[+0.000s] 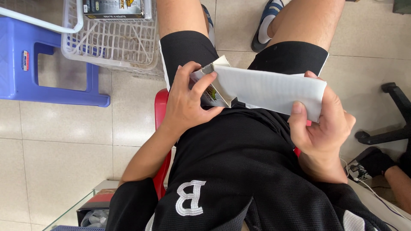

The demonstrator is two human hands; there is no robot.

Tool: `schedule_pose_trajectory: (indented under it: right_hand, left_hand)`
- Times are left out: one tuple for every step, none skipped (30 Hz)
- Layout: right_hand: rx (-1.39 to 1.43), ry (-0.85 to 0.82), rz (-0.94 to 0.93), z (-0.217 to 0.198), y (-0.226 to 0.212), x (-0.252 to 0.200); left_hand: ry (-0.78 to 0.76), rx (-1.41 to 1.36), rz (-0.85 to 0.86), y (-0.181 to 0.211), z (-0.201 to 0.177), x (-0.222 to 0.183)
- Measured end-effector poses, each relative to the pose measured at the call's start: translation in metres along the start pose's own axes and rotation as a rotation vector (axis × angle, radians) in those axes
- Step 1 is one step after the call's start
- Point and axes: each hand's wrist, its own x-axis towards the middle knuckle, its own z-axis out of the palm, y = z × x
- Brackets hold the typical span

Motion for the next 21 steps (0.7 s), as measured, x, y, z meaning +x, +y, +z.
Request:
schedule_pose_trajectory:
  right_hand:
    - [-0.025,-0.004,-0.019,-0.001,-0.005,0.004]
    - [-0.049,-0.009,-0.039,-0.003,-0.010,0.008]
    - [-0.049,-0.008,-0.038,-0.004,-0.011,0.008]
    - [-0.065,-0.012,-0.045,-0.005,-0.012,0.008]
    - [-0.082,-0.014,-0.053,-0.006,-0.013,0.008]
    - [-0.082,-0.012,-0.052,-0.006,-0.016,0.010]
    - [-0.081,-0.021,-0.048,-0.006,-0.019,0.012]
    - [-0.081,-0.030,-0.043,-0.007,-0.022,0.013]
    - [-0.082,-0.029,-0.043,-0.006,-0.024,0.014]
    - [-0.087,-0.037,-0.033,-0.006,-0.027,0.015]
    - [-0.092,-0.046,-0.024,-0.006,-0.029,0.016]
    - [-0.092,-0.045,-0.024,-0.006,-0.028,0.015]
    - [-0.106,-0.054,-0.018,-0.007,-0.027,0.013]
    - [-0.119,-0.063,-0.012,-0.007,-0.026,0.011]
    - [-0.119,-0.062,-0.012,-0.006,-0.026,0.011]
    - [-0.126,-0.085,-0.016,-0.006,-0.026,0.012]
    - [-0.135,-0.106,-0.018,-0.005,-0.026,0.012]
    - [-0.135,-0.104,-0.015,0.000,-0.028,0.017]
    - [-0.131,-0.105,-0.079,0.004,-0.030,0.022]
    - [-0.126,-0.106,-0.143,0.008,-0.031,0.026]
    - [-0.129,-0.101,-0.136,0.012,-0.028,0.025]
  left_hand:
    - [-0.004,0.030,-0.001,0.003,-0.002,0.001]
    - [-0.008,0.060,-0.002,0.006,-0.003,0.003]
    - [-0.009,0.060,-0.001,0.007,-0.003,0.003]
    - [-0.013,0.063,-0.008,0.008,-0.004,0.003]
    - [-0.016,0.066,-0.012,0.008,-0.004,0.004]
    - [-0.017,0.067,-0.010,0.007,-0.004,0.003]
    - [-0.030,0.020,0.001,0.006,-0.004,0.001]
    - [-0.042,-0.027,0.012,0.005,-0.004,-0.001]
    - [-0.043,-0.027,0.013,0.007,-0.004,0.000]
    - [-0.038,0.000,0.031,0.008,-0.005,0.001]
    - [-0.033,0.027,0.049,0.010,-0.005,0.003]
    - [-0.033,0.027,0.050,0.010,-0.005,0.004]
    - [-0.036,0.030,0.025,0.010,-0.004,0.003]
    - [-0.039,0.033,-0.001,0.010,-0.004,0.003]
    - [-0.039,0.033,0.000,0.011,-0.005,0.004]
    - [-0.038,0.040,0.005,0.012,-0.005,0.005]
    - [-0.038,0.047,0.012,0.012,-0.006,0.006]
    - [-0.040,0.046,0.014,0.013,-0.006,0.006]
    - [-0.045,0.048,0.013,0.014,-0.006,0.006]
    - [-0.049,0.050,0.012,0.015,-0.006,0.006]
    - [-0.056,0.047,0.018,0.015,-0.007,0.005]
